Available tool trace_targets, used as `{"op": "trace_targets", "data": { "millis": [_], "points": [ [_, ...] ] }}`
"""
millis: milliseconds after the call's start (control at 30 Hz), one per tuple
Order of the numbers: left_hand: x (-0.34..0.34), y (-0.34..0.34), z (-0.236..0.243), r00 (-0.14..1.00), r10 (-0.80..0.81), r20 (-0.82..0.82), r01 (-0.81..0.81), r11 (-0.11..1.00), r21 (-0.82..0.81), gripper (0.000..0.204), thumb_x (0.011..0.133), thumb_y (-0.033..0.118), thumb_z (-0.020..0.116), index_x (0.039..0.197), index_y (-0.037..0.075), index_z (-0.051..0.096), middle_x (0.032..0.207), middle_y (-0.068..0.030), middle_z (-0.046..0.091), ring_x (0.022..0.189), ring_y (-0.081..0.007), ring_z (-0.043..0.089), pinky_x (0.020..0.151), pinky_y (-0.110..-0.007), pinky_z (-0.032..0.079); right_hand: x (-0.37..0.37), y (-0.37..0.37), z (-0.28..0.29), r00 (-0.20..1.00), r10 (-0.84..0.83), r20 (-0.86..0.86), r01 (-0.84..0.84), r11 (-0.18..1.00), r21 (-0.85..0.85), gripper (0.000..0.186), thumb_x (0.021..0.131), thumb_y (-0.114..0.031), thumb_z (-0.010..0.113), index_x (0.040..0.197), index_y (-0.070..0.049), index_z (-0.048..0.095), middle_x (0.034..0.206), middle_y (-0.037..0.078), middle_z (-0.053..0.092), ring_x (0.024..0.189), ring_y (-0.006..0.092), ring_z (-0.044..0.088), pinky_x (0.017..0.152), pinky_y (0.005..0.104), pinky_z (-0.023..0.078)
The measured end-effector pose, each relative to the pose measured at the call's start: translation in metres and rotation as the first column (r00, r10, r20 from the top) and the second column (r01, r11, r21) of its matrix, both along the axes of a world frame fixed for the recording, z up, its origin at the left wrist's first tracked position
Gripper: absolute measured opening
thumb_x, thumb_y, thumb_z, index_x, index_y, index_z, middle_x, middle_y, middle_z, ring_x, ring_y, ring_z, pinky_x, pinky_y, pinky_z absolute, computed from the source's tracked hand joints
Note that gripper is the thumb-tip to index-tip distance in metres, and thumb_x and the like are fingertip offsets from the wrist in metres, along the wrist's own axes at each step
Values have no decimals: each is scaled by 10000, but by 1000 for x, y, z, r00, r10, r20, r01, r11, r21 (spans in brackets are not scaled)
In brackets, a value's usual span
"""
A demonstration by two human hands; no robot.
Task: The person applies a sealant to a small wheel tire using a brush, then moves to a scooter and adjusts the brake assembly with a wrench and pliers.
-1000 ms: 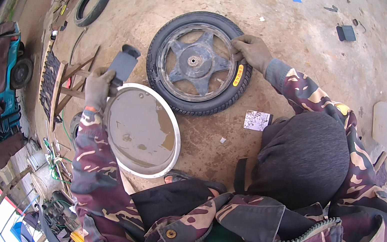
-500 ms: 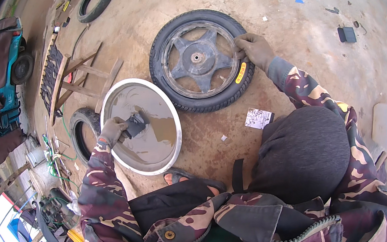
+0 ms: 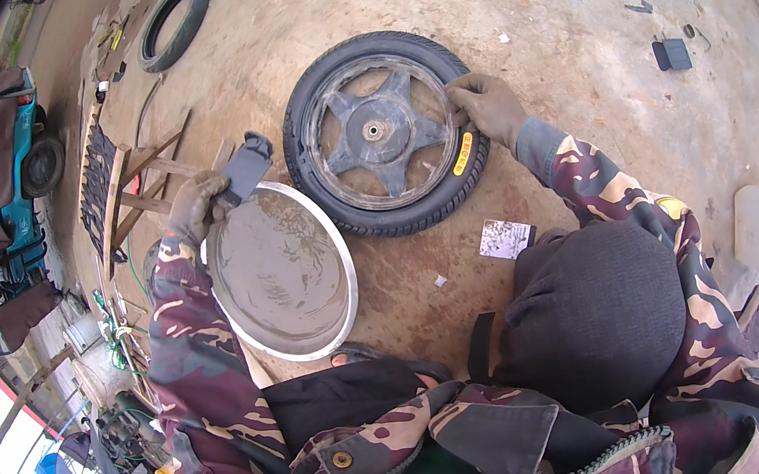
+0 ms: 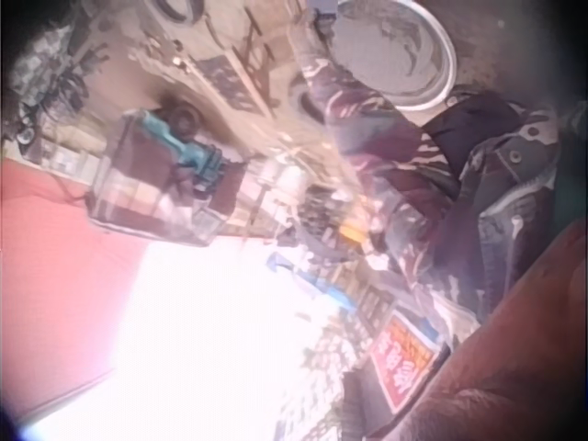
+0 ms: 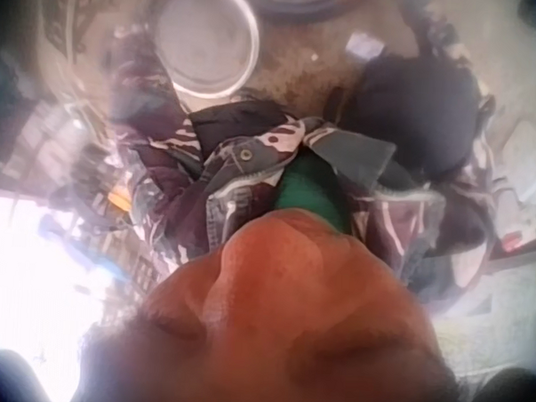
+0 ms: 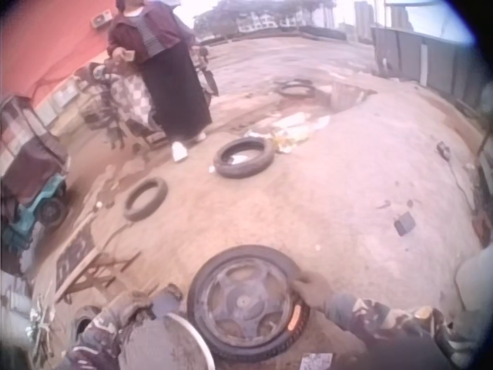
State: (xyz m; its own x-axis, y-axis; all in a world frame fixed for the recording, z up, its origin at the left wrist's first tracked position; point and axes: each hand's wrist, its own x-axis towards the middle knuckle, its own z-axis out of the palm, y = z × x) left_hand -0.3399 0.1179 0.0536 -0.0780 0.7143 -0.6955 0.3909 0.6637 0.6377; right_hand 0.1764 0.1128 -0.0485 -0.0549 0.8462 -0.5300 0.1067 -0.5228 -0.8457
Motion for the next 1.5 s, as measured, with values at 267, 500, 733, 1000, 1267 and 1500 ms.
{"op": "trace_targets", "data": {
  "millis": [267, 500, 733, 1000, 1267, 1500],
  "points": [
    [119, 77, -34, 869, -72, -489, 188, 963, 193, 242, 967, 231, 697, 1055, 12, 753, 756, -107, 757, 607, -180, 715, 562, -346, 560, 0, -4, 3, 999, -32, -37, 32, 999, 6, 285, 987, -171, 671, 1172, 39, 723, 953, 93, 762, 794, 157, 729, 732, 293, 600],
    [116, 72, 2, 807, -7, -590, 233, 923, 308, 260, 963, 255, 709, 1051, 12, 738, 750, -99, 749, 562, -176, 696, 569, -348, 553, 0, -4, 6, 999, -13, -33, 13, 1000, 12, 288, 985, -182, 671, 1171, 31, 723, 962, 85, 758, 798, 158, 729, 727, 296, 600],
    [22, -4, 40, 913, -50, -405, 121, 981, 151, 173, 1011, 169, 680, 1038, -2, 686, 724, -43, 689, 472, -104, 569, 415, -254, 441, 1, -2, 1, 1000, -15, -27, 15, 1000, 8, 288, 994, -197, 666, 1171, 22, 727, 960, 87, 762, 782, 156, 726, 709, 291, 593],
    [-39, -94, 33, 918, -8, -397, -20, 998, -66, 179, 1010, 170, 665, 1063, 0, 683, 736, -60, 720, 445, -119, 566, 404, -263, 440, 3, 12, 5, 981, 133, 143, -141, 989, 52, 391, 957, -251, 710, 1244, 15, 721, 969, 100, 774, 826, 204, 752, 752, 320, 603],
    [-56, -129, 28, 920, -29, -392, -23, 992, -127, 154, 1016, 157, 658, 1066, 12, 666, 715, -50, 693, 449, -123, 569, 399, -268, 437, -25, 66, 30, 556, 192, 809, -594, 773, 225, 822, 833, -339, 793, 1572, -141, 493, 1504, 228, 569, 1364, 422, 585, 1124, 494, 506],
    [-58, -151, 28, 936, 8, -351, -63, 987, -146, 143, 997, 113, 672, 1054, -17, 680, 762, -84, 716, 483, -138, 596, 436, -285, 477, -51, 86, 24, 314, 345, 885, -681, 731, -43, 999, 805, -346, 819, 1661, -194, 326, 1564, 207, 505, 1401, 445, 544, 1154, 524, 481]
  ]
}}
